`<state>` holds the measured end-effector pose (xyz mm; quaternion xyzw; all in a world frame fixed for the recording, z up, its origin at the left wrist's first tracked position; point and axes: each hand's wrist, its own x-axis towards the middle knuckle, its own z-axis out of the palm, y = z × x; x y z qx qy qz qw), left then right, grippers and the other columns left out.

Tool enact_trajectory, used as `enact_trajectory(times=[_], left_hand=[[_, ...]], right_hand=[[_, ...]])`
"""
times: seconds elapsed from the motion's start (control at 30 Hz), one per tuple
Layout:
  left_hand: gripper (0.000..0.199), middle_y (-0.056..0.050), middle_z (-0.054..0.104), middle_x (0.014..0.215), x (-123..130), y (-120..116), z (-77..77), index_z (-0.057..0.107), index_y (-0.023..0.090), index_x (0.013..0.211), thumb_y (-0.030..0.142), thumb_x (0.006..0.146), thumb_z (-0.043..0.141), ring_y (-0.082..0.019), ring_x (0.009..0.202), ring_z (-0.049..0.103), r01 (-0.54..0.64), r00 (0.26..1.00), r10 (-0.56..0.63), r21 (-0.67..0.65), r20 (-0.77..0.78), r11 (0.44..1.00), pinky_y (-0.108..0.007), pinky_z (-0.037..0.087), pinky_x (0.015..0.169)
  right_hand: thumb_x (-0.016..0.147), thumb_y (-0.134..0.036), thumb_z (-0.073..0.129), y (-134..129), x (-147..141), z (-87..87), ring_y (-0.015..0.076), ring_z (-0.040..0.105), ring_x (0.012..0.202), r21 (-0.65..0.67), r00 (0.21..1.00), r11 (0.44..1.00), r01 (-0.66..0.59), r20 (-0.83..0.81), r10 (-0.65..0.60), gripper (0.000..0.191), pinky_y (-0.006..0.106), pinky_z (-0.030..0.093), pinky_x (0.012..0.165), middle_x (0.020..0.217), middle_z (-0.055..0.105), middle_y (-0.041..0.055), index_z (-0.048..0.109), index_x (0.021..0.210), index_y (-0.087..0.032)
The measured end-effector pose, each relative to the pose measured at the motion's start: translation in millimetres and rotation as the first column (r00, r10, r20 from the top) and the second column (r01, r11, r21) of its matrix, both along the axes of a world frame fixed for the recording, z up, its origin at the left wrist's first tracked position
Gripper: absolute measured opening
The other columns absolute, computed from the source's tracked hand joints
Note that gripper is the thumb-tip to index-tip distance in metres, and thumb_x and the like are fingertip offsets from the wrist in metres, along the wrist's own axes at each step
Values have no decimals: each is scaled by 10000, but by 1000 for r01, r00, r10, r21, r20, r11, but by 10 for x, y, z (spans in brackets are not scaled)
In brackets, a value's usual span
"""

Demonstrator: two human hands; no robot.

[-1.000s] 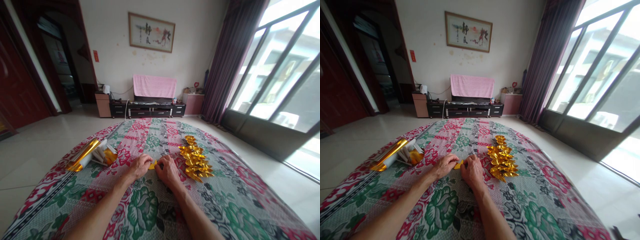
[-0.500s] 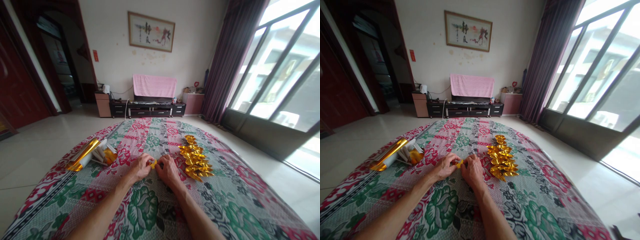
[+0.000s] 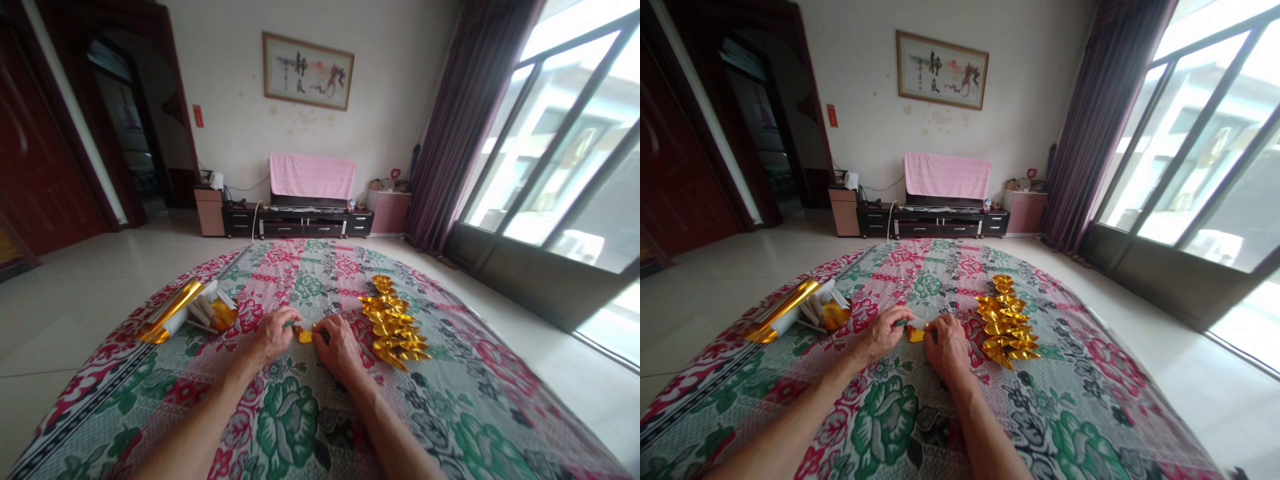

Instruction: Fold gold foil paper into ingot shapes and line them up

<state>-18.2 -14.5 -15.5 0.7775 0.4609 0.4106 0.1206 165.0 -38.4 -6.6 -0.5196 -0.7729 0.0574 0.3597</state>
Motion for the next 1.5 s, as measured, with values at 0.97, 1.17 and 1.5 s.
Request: enact_trajectory(times=[0.97, 1.17, 1.5], left_hand=[[300, -69, 582, 1099, -27, 20, -36, 654, 194, 916, 69, 727, 458, -199, 1047, 524, -143, 966, 157, 82, -205, 986, -352, 412, 956], [270, -59, 598, 1089, 6, -18, 19, 656, 204, 878, 85, 713, 478, -203, 1030, 530, -105, 969, 107, 22, -222, 994, -359, 412, 941], [268, -39, 647, 979, 48, -30, 39, 664, 192, 866, 58, 720, 483, -174, 943, 553, 85, 977, -81, 14, -199, 996, -317, 427, 891]], right_hand=[[683, -138, 562, -55, 31, 59, 173, 513, 888, -18, 993, 993, -116, 4, 116, 149, 299, 364, 836, 921, 587, 35, 629, 802, -200], [682, -149, 577, -33, 34, 24, 178, 511, 904, -10, 993, 993, -119, -12, 119, 142, 301, 358, 848, 924, 587, 31, 627, 801, -206], [701, -156, 571, -32, 33, 18, 177, 522, 901, -9, 993, 993, -117, -22, 117, 126, 302, 355, 852, 922, 595, 35, 637, 796, -204]])
